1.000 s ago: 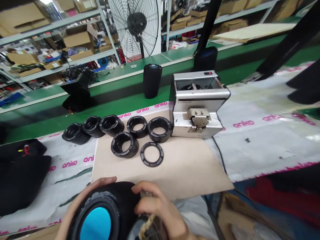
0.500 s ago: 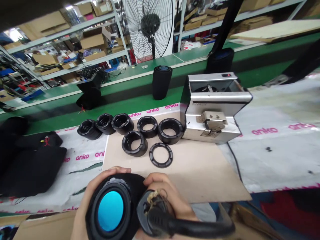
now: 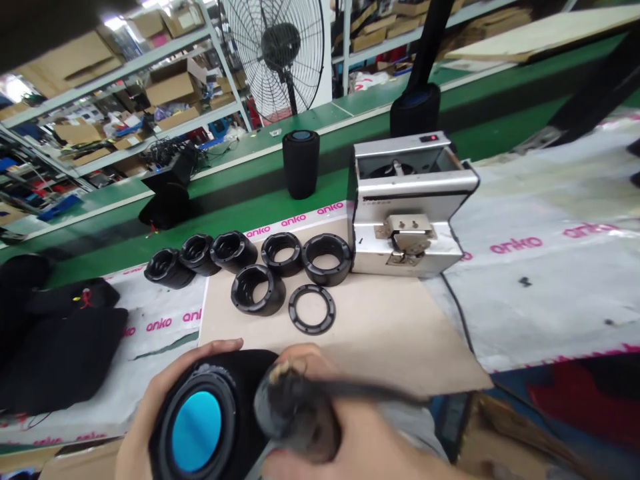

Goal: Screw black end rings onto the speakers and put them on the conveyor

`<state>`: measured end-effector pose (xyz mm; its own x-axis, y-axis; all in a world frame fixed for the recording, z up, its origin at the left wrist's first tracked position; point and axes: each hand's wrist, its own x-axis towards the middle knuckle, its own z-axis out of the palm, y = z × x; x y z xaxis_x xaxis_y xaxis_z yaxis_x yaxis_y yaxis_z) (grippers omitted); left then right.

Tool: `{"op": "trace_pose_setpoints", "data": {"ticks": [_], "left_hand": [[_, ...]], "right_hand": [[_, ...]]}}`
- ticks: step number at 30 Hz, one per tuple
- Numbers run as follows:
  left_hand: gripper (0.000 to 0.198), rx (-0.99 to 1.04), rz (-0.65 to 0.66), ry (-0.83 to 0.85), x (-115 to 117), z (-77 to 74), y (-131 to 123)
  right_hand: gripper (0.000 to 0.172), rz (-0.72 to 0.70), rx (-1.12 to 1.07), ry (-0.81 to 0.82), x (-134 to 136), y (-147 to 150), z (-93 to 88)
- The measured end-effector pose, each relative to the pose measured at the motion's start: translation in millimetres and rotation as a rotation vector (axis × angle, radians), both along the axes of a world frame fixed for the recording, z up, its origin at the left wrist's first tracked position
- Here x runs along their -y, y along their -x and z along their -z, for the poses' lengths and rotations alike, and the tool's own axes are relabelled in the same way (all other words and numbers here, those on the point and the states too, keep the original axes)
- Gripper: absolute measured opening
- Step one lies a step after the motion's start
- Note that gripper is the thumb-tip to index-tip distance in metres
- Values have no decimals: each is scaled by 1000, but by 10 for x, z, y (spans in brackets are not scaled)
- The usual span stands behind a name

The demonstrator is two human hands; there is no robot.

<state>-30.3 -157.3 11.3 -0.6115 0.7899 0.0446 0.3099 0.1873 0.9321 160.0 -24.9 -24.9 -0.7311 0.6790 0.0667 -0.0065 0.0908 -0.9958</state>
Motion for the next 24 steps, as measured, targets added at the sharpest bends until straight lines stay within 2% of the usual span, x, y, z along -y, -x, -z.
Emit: {"op": "trace_pose_setpoints", "data": {"ticks": [1,2,3,5,6,7,9,12,15,20,24], "left_hand": [[54,-23,-1,-21,23,1,-6],[66,-30,-1,-34,38,1,-9],[77,-19,3,-39,42,0,-9],[95,31,16,-34,25,0,-4],[99,54,21,-31,9,2,-1],[101,69,27,-33,-10,6,3],[102,77,47,-73,-41,22,12],[98,71,65,-150,-60,49,27],[96,88,68,-144,-61,61,45],[105,112,139,-150,-78,71,89],[104,94,142,-146,-79,93,108]], "right_hand": [[46,-60,41,79,-116,-24,-130],[41,-129,94,131,-252,-37,-274],[37,-130,124,105,-398,-31,-423],[45,1,166,-89,-684,58,-697],[51,24,192,-216,-806,147,-808],[60,0,237,-331,-908,261,-898],[79,-202,478,-504,-1040,535,-1013],[76,-403,628,-575,-1094,913,-1071],[81,-487,699,-629,-1070,1111,-1048],[79,-516,755,-708,-1074,1202,-899],[81,-460,739,-731,-1131,1215,-814]]}}
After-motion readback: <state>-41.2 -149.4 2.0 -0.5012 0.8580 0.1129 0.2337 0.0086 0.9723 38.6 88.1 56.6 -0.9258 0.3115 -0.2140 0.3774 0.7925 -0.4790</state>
